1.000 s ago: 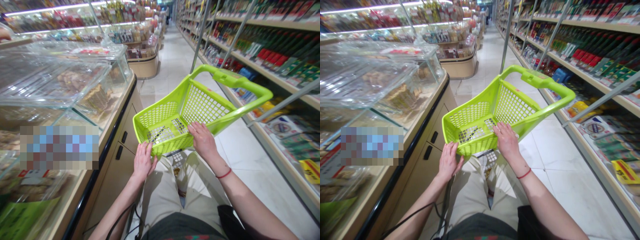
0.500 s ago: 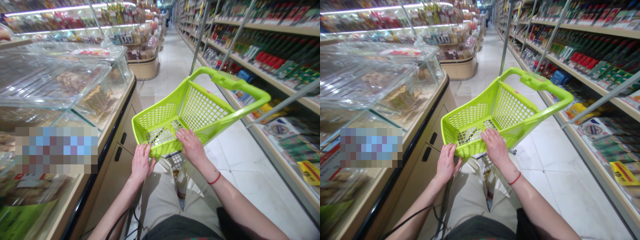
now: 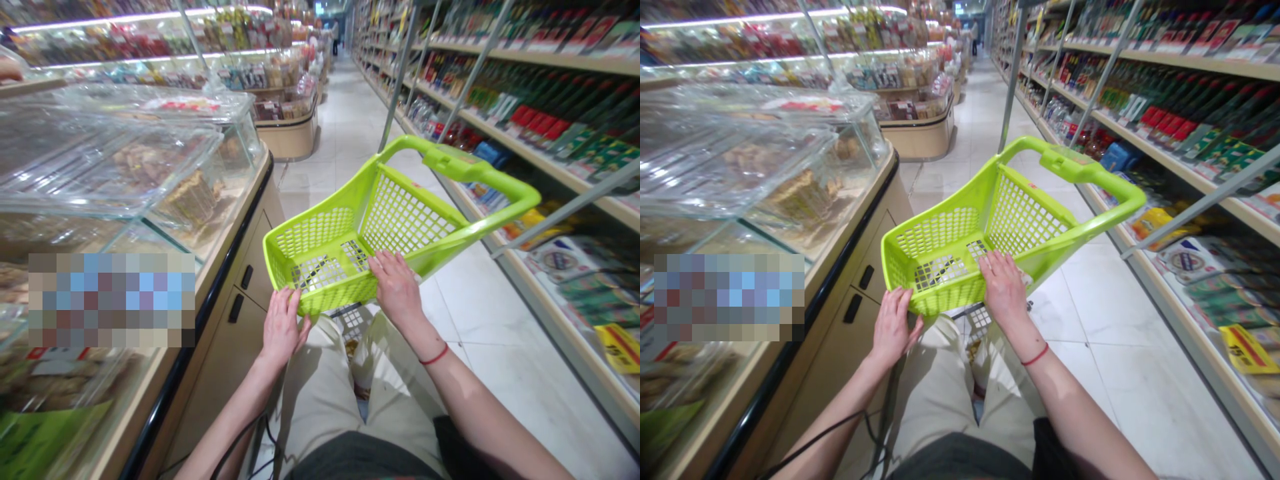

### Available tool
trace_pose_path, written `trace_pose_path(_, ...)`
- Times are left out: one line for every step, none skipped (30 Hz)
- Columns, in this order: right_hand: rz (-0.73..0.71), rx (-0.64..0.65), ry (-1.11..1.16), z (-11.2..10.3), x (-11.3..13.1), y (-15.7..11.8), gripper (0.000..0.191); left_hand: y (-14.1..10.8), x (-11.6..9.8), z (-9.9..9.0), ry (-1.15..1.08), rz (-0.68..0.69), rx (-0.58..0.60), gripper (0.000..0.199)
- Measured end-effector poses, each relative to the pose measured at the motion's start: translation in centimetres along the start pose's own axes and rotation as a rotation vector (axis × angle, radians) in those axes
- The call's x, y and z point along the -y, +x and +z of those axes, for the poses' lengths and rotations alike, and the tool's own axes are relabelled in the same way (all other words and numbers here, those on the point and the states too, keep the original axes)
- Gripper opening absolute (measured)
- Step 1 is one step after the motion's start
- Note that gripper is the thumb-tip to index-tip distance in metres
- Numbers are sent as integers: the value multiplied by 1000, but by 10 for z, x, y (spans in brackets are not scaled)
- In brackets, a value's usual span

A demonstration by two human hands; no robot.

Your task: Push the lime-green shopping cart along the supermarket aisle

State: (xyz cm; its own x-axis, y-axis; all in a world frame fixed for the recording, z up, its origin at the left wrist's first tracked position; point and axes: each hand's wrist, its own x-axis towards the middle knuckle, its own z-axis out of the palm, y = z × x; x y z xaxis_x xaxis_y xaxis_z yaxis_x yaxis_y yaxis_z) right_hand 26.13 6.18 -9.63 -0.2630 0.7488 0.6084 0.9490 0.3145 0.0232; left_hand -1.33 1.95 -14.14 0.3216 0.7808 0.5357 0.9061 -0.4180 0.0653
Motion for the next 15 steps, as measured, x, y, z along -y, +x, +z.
trace_pose_path(-3,-3,9,2,4,0,49,0,0,0,-1,-1,-1,56)
trace_pose_path(-9,-3,21,3,8,-1,49,0,1,0,-2,-2,-2,56)
trace_pose_path(-16,-2,33,4,11,-1,49,0,1,0,-4,-4,-2,57)
trace_pose_path(-21,0,48,5,13,-2,50,-1,2,0,-6,-8,-3,57)
trace_pose_path(-26,3,66,6,14,-3,51,-1,2,0,-8,-10,-3,57)
trace_pose_path(-31,4,87,6,14,-3,51,-1,3,0,-9,-10,-3,57)
trace_pose_path(-38,6,109,6,13,-4,52,-1,4,0,-7,-7,-4,57)
trace_pose_path(-45,8,129,5,11,-4,53,-2,5,0,-4,-1,-5,57)
trace_pose_path(-51,9,140,4,8,-5,53,-2,6,0,0,7,-9,56)
trace_pose_path(-55,11,141,3,4,-4,53,-2,7,0,5,15,-12,56)
trace_pose_path(-55,13,131,1,-1,-4,53,-1,8,0,9,21,-16,56)
trace_pose_path(-49,13,112,-1,-7,-3,52,-1,8,0,12,24,-19,55)
trace_pose_path(-40,13,89,-4,-14,-2,52,-1,9,0,13,26,-20,55)
trace_pose_path(-29,12,65,-6,-20,-1,51,-1,9,0,14,27,-21,55)
trace_pose_path(-21,12,46,-9,-27,0,51,-1,9,0,14,27,-21,55)
